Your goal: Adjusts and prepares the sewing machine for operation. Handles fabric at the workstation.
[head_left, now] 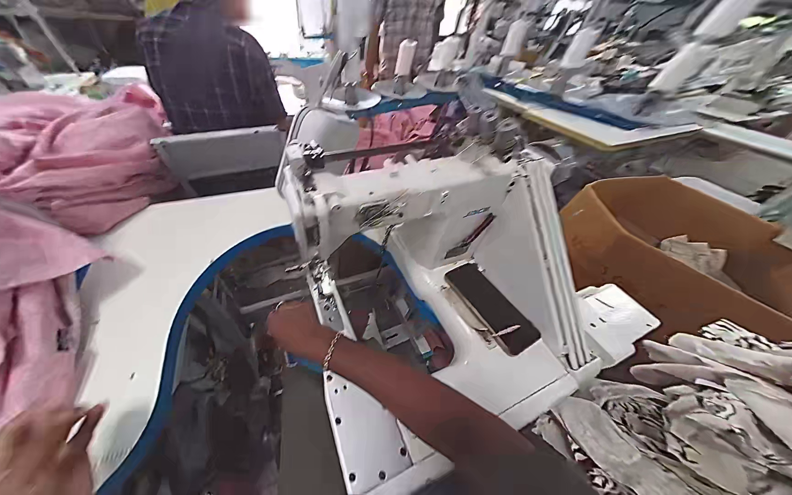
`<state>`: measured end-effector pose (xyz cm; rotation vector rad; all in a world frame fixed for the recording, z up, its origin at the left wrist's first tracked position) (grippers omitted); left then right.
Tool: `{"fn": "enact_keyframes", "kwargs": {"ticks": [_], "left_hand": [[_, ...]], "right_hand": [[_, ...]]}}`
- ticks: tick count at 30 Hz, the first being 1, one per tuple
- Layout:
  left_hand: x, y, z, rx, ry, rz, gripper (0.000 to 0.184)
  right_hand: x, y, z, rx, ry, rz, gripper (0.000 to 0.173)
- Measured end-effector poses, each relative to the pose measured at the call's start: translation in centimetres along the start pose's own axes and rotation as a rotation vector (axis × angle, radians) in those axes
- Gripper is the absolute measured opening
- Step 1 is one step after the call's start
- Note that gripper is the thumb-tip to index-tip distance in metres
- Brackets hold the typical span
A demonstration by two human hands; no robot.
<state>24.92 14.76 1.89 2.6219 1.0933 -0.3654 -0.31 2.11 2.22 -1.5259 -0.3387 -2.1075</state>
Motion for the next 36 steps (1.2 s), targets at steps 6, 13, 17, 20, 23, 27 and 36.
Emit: {"fn": "enact_keyframes", "kwargs": {"ticks": [6,13,17,20,23,27,36], "left_hand": [[-16.9,-4.2,12.7,0.249,0.316,0.54,0.037],[-22.7,-5.3,14.4,0.427,0.311,0.942,0.033],[-21.5,-3.4,14.2,0.334,0.231,0.819,0.023],[-21.0,-2.9,14.0,0.476,-0.057,0.462,0.029],[-21.2,-2.6,14.3,0.535,-0.215,0.312,0.035],[-21.8,-3.2,14.1,0.646,-0.525,0.297,0.042],[-22.2,-3.0,12.5,0.233,0.601,0.727,0.036]], "right_hand": [[-0.1,-6.0,1.9,0.228,0.012,0.029,0.031],[2.9,-8.9,-8.0,0.006,0.065,-0.901,0.024],[1.0,-8.7,-5.0,0.216,0.183,-0.822,0.026],[-0.8,-8.5,-1.2,0.499,0.236,-0.759,0.023],[1.0,-8.4,-2.5,0.398,0.279,-0.961,0.027],[5.8,-5.3,-9.7,-0.301,0.318,-0.796,0.029],[6.2,-3.6,-14.3,-0.494,0.395,-0.353,0.02]]}}
Point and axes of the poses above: each hand's wrist, its own y-axis towards the middle knuckle, its own x-axis out of the back of the hand, z = x × y, the point moved 4 cm from there along y, towards the middle knuckle, and after that the axes turned 11 degrees about -z, right-handed, at the moved point
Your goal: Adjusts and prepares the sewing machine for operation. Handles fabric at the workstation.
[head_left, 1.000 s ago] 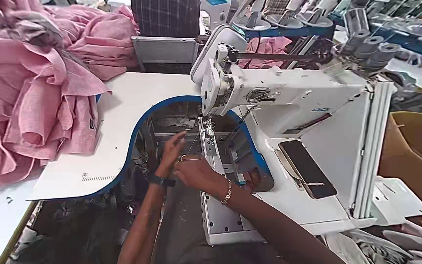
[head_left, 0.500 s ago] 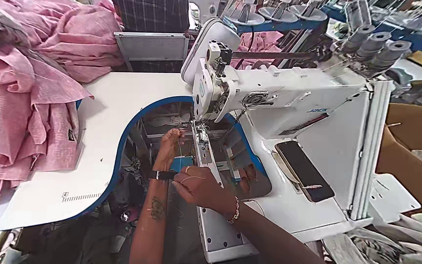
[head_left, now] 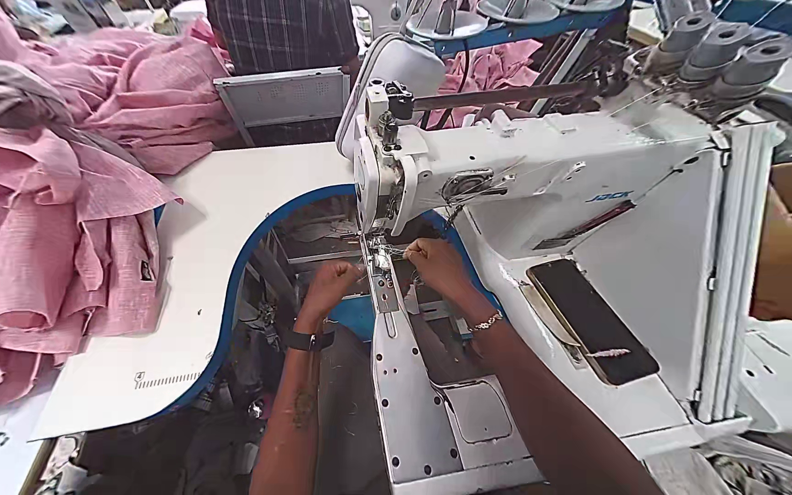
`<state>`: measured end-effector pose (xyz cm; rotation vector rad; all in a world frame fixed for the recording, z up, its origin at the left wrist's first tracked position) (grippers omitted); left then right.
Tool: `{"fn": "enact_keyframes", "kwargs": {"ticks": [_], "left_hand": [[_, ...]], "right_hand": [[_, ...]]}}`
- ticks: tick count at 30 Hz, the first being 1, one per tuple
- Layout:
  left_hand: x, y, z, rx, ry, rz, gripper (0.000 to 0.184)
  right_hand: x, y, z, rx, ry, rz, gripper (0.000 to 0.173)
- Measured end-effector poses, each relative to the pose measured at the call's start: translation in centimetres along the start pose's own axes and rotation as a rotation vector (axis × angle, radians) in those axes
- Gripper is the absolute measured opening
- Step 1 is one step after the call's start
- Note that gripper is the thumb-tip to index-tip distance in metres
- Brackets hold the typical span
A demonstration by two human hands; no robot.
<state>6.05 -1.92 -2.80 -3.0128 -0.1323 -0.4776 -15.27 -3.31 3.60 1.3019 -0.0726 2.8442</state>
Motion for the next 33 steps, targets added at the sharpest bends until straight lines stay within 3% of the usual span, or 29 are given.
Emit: {"fn": "enact_keyframes", "kwargs": {"ticks": [5,9,11,14,15,17,19,20,22,25,31,33], "left_hand": [[-0.4,2.5,1.0,0.052,-0.319,-0.306,0.055],[0.2,2.9,-0.5,-0.049,-0.082,-0.366,0.056],[0.4,2.7,-0.6,-0.066,-0.005,-0.363,0.057],[0.3,2.3,-0.4,-0.032,-0.004,-0.374,0.054],[0.3,2.2,-0.1,-0.019,-0.018,-0.377,0.054],[0.2,1.9,0.4,-0.002,-0.05,-0.368,0.054],[0.1,1.8,0.5,0.015,-0.056,-0.363,0.055],[0.0,1.7,0.6,0.023,-0.056,-0.366,0.055],[0.0,1.6,0.6,0.019,-0.051,-0.373,0.054],[0.2,1.8,0.7,-0.01,-0.039,-0.354,0.051],[-0.9,1.8,1.4,-0.004,-0.227,-0.351,0.049],[-1.2,1.9,1.3,0.016,-0.259,-0.347,0.047]], "right_hand": [[1.6,-1.9,1.2,-0.009,0.241,-0.011,0.017],[2.1,-3.9,1.7,0.043,0.154,0.034,0.02],[1.9,-7.2,3.0,0.212,0.085,0.191,0.024],[0.8,-14.3,6.2,0.542,-0.079,0.648,0.029],[1.0,-15.1,6.4,0.603,-0.067,0.649,0.029],[3.3,-12.2,6.0,0.53,0.013,0.279,0.025],[4.5,-5.8,4.5,0.347,-0.086,-0.122,0.023],[3.7,-2.8,3.3,0.298,-0.147,-0.21,0.02],[0.6,0.9,1.3,0.315,-0.211,-0.145,0.02],[-2.1,2.0,1.1,0.408,-0.278,-0.009,0.023],[-2.4,1.2,0.9,0.744,-0.382,-0.091,0.02],[-2.1,1.5,0.8,0.771,-0.396,-0.079,0.016]]}}
Point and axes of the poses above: each hand's wrist, its own y-axis towards the middle knuckle, its own x-axis out of the back of the hand, z = x × y, the point moved 4 cm from there along y, towards the middle knuckle, and after that the axes turned 11 degrees about -z, right-handed, at the moved point
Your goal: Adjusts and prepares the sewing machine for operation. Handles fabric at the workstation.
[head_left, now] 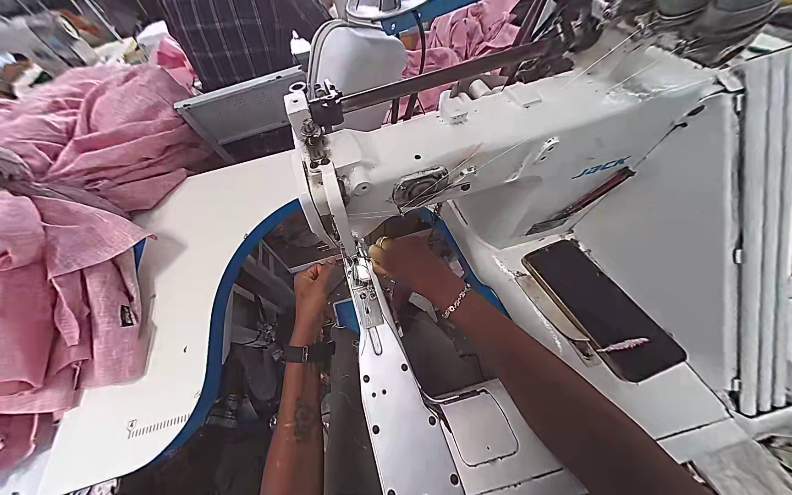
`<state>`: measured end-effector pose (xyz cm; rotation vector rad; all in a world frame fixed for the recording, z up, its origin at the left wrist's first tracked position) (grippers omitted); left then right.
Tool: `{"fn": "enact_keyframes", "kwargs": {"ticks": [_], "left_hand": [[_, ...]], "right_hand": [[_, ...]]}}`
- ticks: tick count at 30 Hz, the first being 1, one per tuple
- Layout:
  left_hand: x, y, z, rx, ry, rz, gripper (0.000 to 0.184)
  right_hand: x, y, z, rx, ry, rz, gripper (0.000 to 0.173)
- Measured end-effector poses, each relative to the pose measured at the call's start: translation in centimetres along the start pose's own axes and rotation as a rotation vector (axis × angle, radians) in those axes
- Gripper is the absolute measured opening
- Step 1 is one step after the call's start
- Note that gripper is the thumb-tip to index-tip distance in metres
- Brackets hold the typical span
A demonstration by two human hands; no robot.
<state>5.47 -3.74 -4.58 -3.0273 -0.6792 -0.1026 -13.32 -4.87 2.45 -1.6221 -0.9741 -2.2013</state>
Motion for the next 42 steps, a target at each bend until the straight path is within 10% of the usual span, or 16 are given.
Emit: {"fn": "enact_keyframes", "kwargs": {"ticks": [7,12,19,25,42], "left_hand": [[0.2,-0.1,0.1,-0.021,-0.103,-0.041,0.047],[-0.3,-0.1,-1.0,-0.096,-0.078,-0.167,0.05],[-0.5,-0.8,-0.2,0.006,-0.125,-0.13,0.045],[-0.5,-0.8,0.8,0.034,-0.206,-0.085,0.039],[-0.1,-0.8,-0.2,0.05,-0.218,-0.187,0.032]], "right_hand": [[0.6,-0.2,-3.9,-0.334,0.157,-0.283,0.012],[0.6,0.0,-2.3,-0.485,0.575,0.081,0.017],[-0.8,0.1,-1.9,-0.513,0.516,0.144,0.019],[-1.7,-0.6,0.6,-0.275,0.121,-0.281,0.009],[-0.5,-1.1,-3.0,-0.687,0.183,0.103,0.02]]}}
Point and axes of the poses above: each hand's wrist, its own y-axis towards the middle knuckle, its own x-axis out of the back of the hand, z = x × y, the point moved 4 cm from there along y, towards the middle knuckle, and after that the axes turned 11 degrees about -z, right-handed, at the moved point
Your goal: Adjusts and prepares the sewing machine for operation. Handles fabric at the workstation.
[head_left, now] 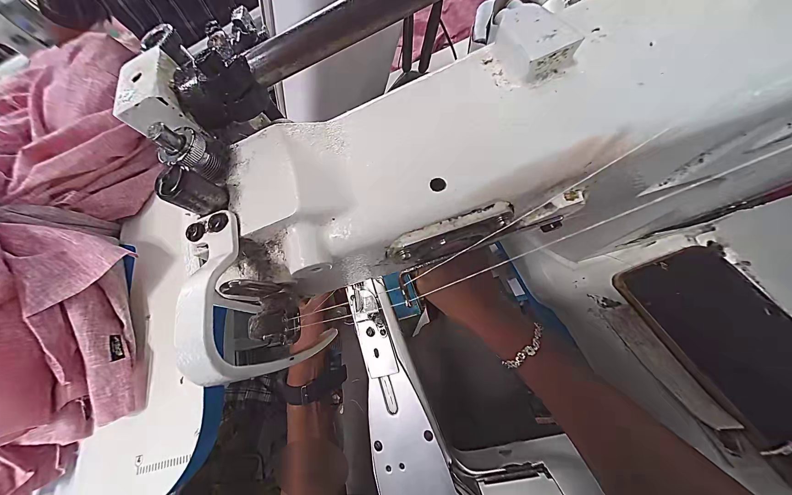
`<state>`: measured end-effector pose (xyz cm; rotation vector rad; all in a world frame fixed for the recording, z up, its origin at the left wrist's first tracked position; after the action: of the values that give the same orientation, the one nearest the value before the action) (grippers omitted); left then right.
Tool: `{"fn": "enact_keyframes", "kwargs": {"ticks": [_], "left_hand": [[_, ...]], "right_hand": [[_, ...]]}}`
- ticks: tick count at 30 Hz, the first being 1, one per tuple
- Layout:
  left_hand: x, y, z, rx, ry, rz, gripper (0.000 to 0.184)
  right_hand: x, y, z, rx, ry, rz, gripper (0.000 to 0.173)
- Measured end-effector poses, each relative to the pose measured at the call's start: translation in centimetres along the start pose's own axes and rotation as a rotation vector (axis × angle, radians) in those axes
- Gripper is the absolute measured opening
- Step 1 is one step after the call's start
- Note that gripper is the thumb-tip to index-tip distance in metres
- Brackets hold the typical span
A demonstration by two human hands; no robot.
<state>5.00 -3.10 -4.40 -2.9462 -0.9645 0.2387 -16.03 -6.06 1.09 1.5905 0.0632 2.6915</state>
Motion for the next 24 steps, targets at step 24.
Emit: {"fn": "enact_keyframes", "kwargs": {"ticks": [24], "left_hand": [[14.6,-0.5,0.4,-0.173,0.428,-0.279,0.048]], "right_hand": [[0.9,-2.7,3.8,0.058,0.359,-0.061,0.031]]}}
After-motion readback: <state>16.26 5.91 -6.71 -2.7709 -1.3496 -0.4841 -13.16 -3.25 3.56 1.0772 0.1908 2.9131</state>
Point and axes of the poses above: each hand's wrist, its own y-axis towards the middle knuckle, its own x-axis out of the back of the hand, z = x × y, the point moved 4 cm from there along y, towards the middle knuckle, and after that the axes turned 11 degrees about -z, right-handed, at the moved point
